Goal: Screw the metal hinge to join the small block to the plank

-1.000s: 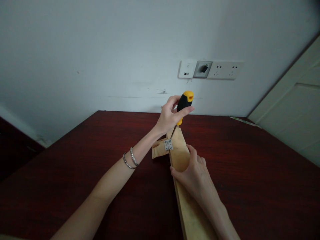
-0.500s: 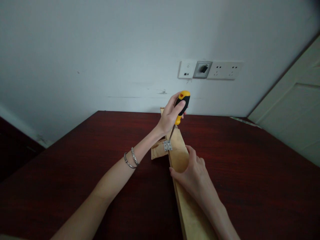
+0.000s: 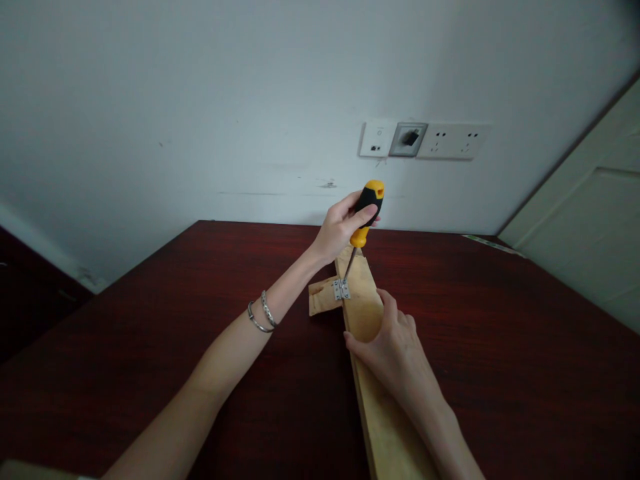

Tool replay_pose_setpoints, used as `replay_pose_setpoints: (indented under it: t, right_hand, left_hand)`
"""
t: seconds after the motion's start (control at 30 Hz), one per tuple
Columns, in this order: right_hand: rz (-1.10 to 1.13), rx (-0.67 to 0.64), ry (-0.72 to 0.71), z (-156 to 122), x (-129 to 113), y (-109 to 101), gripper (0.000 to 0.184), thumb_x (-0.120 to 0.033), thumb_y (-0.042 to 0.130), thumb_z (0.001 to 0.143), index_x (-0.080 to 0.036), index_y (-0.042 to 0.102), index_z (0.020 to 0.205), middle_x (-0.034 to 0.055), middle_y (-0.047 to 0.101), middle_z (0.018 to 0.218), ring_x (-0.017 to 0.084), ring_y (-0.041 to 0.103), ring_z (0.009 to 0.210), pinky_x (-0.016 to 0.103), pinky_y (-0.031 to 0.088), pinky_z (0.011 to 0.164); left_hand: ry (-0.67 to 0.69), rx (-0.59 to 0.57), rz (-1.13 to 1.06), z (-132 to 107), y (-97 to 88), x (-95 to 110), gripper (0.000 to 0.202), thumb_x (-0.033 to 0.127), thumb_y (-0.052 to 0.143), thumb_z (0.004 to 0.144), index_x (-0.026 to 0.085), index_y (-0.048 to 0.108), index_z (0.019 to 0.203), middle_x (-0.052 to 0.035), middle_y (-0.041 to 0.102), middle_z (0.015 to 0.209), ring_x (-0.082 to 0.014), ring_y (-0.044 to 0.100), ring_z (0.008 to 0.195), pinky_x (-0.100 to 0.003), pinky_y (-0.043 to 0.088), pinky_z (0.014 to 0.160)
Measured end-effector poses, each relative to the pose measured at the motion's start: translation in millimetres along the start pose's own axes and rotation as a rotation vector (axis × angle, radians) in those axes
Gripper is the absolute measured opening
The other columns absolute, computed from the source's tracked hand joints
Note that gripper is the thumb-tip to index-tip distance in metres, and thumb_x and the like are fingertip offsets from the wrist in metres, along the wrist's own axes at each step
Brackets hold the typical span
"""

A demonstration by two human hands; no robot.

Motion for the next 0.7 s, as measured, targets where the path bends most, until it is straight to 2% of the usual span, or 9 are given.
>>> replay_pose_setpoints:
  t: [0.1,0.2,0.27,0.4,0.5,0.6,0.7]
  right_hand:
    - [0.019,0.001,-0.013,-0.3,-0.6,0.4,0.076,-0.039,0.064,0.064,-0.012,0.036,0.129,0.0138,0.058,0.096,0.031,0.051,0.090,0.044,0.044,0.080]
    - [0.046,-0.009,-0.035,-1.2,-1.9,1.8,0.075,-0.040,0.063,0.064,-0.014,0.036,0.129,0.0134,0.058,0.097,0.031,0.051,0.091,0.044,0.045,0.079]
    - [0.047,-0.016,-0.042,-1.7,-2.5,2.2,0.076,-0.040,0.064,0.065,-0.014,0.035,0.130,0.0133,0.058,0.098,0.031,0.050,0.091,0.044,0.045,0.080]
    - [0.020,-0.024,-0.028,-1.7,-2.6,1.8,0.078,-0.040,0.064,0.064,-0.011,0.035,0.131,0.0138,0.057,0.098,0.031,0.049,0.092,0.044,0.044,0.082]
    - [0.006,-0.031,-0.019,-1.2,-2.6,2.1,0.078,-0.039,0.064,0.064,-0.010,0.035,0.130,0.0137,0.057,0.096,0.031,0.049,0.091,0.043,0.044,0.082]
    - [-0.001,-0.019,-0.010,-0.8,-1.1,2.1,0.078,-0.039,0.064,0.064,-0.010,0.035,0.130,0.0136,0.058,0.095,0.031,0.049,0.090,0.042,0.044,0.081]
    - [-0.009,-0.004,-0.018,-0.9,-0.4,2.3,0.079,-0.040,0.064,0.064,-0.010,0.035,0.131,0.0144,0.058,0.095,0.031,0.049,0.091,0.043,0.044,0.081]
  left_hand:
    - [0.030,-0.022,-0.088,0.2,4.7,-0.9,0.037,0.038,0.058,0.082,0.019,0.047,0.111,-0.0025,0.059,0.086,-0.0115,0.058,0.072,-0.027,0.047,0.066]
    - [0.046,0.004,-0.113,0.5,6.7,-2.6,0.035,0.041,0.053,0.085,0.019,0.043,0.110,-0.0019,0.059,0.082,-0.0103,0.056,0.065,-0.025,0.044,0.058]
    - [0.038,0.047,-0.060,0.3,5.6,-3.7,0.034,0.042,0.056,0.083,0.020,0.042,0.105,-0.0007,0.058,0.079,-0.0091,0.054,0.062,-0.024,0.042,0.055]
    - [0.044,0.156,0.121,-1.9,-0.5,1.4,0.042,0.032,0.072,0.071,0.020,0.042,0.097,0.0022,0.056,0.079,-0.0062,0.050,0.058,-0.022,0.041,0.054]
    - [0.041,0.174,0.176,-1.9,-3.8,5.9,0.038,0.033,0.074,0.068,0.018,0.048,0.092,0.0001,0.057,0.084,-0.0078,0.052,0.067,-0.022,0.043,0.060]
    - [0.039,0.146,0.223,-0.3,-7.0,8.9,0.032,0.036,0.072,0.068,0.016,0.057,0.088,-0.0025,0.058,0.088,-0.0121,0.055,0.082,-0.023,0.044,0.068]
    - [0.002,0.086,0.164,1.0,-7.1,3.9,0.034,0.039,0.066,0.074,0.016,0.061,0.098,-0.0045,0.060,0.093,-0.0139,0.057,0.085,-0.024,0.046,0.070]
Point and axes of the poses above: each hand's wrist, its own z-axis towards the middle knuckle, its own y-axis out of the palm, x = y × z, the point moved 9 cm from there along z, towards the middle knuckle
